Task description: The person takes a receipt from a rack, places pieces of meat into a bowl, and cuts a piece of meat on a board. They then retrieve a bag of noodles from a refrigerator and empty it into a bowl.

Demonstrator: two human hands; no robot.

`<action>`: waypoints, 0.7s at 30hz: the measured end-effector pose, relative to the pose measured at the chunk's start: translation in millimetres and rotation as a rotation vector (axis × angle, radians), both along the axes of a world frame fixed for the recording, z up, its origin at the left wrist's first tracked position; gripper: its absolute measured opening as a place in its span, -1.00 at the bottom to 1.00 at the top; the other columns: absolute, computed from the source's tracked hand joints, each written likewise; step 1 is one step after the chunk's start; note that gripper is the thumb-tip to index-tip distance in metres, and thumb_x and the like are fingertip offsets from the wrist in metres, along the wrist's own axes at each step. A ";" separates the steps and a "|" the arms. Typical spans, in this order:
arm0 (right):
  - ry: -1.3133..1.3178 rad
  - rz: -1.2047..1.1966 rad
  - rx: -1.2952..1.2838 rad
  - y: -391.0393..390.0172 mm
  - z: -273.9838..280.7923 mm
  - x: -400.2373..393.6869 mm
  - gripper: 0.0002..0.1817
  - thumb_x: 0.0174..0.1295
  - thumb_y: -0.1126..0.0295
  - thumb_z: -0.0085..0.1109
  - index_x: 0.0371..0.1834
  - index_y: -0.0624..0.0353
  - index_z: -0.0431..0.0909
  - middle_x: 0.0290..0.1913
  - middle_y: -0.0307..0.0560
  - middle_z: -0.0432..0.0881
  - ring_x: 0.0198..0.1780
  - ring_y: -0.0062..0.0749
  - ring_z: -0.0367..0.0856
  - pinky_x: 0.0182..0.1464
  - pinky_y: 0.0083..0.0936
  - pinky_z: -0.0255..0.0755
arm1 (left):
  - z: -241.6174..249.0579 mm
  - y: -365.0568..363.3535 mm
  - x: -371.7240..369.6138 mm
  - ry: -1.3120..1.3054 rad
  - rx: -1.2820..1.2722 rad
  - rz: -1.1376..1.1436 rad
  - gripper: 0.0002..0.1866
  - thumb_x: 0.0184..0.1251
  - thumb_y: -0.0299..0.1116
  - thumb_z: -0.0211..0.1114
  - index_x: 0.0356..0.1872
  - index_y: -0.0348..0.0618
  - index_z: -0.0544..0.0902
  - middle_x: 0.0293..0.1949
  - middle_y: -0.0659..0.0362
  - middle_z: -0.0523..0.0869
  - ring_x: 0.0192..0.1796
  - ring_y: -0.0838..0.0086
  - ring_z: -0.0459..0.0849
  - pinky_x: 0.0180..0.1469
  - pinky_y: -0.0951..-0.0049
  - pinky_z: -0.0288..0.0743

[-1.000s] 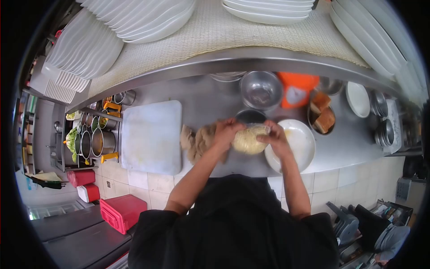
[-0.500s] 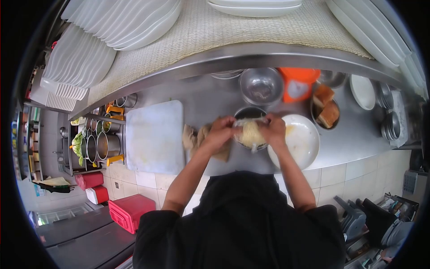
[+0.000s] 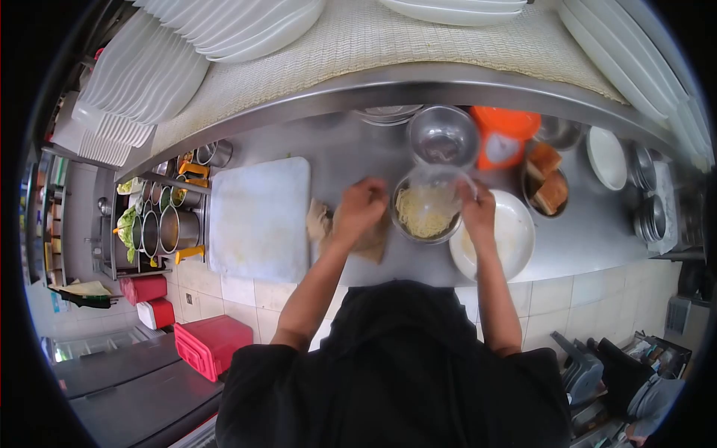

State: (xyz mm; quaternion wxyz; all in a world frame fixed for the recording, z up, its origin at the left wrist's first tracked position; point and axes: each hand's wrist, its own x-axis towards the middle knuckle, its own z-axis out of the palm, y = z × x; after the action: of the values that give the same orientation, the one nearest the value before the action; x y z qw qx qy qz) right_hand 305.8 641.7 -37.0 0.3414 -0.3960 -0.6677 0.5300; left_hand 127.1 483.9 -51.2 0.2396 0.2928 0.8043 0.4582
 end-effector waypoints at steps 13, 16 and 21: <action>0.260 -0.257 -0.354 -1.1 29.7 49.9 -0.66 0.40 0.21 0.05 -0.11 0.29 0.65 -0.30 -0.24 0.65 -0.35 -0.64 0.46 -0.29 -0.61 0.31 | -5.9 16.6 23.3 0.390 -0.111 0.005 -0.82 -0.03 -0.41 0.30 -0.43 -0.35 0.65 -0.55 -0.05 0.68 -0.50 0.20 0.69 -0.37 0.32 0.55; 0.252 -0.287 -0.373 -5.4 40.2 61.3 -0.65 0.41 0.19 0.04 -0.08 0.28 0.64 -0.26 -0.20 0.67 -0.29 -0.62 0.54 -0.27 -0.61 0.37 | 6.1 20.1 11.0 -0.153 -0.142 -0.016 -0.85 -0.07 -0.46 0.28 -0.48 -0.35 0.63 -0.62 0.03 0.63 -0.66 0.34 0.59 -0.54 0.37 0.49; 0.323 -0.246 -0.372 -10.7 44.8 66.5 -0.62 0.43 0.18 0.02 -0.04 0.33 0.60 -0.15 -0.10 0.67 -0.15 -0.48 0.60 -0.08 -0.50 0.47 | -14.5 11.3 -10.5 -0.704 -0.002 0.032 -0.82 -0.12 -0.51 0.24 -0.44 -0.42 0.58 -0.56 0.11 0.57 -0.66 0.45 0.53 -0.64 0.37 0.43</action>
State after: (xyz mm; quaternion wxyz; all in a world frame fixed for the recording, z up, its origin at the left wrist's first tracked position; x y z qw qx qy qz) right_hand 372.3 631.1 7.8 0.4263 -0.4404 -0.4427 0.6544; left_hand 116.6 495.2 -65.7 0.4951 0.1039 0.6773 0.5342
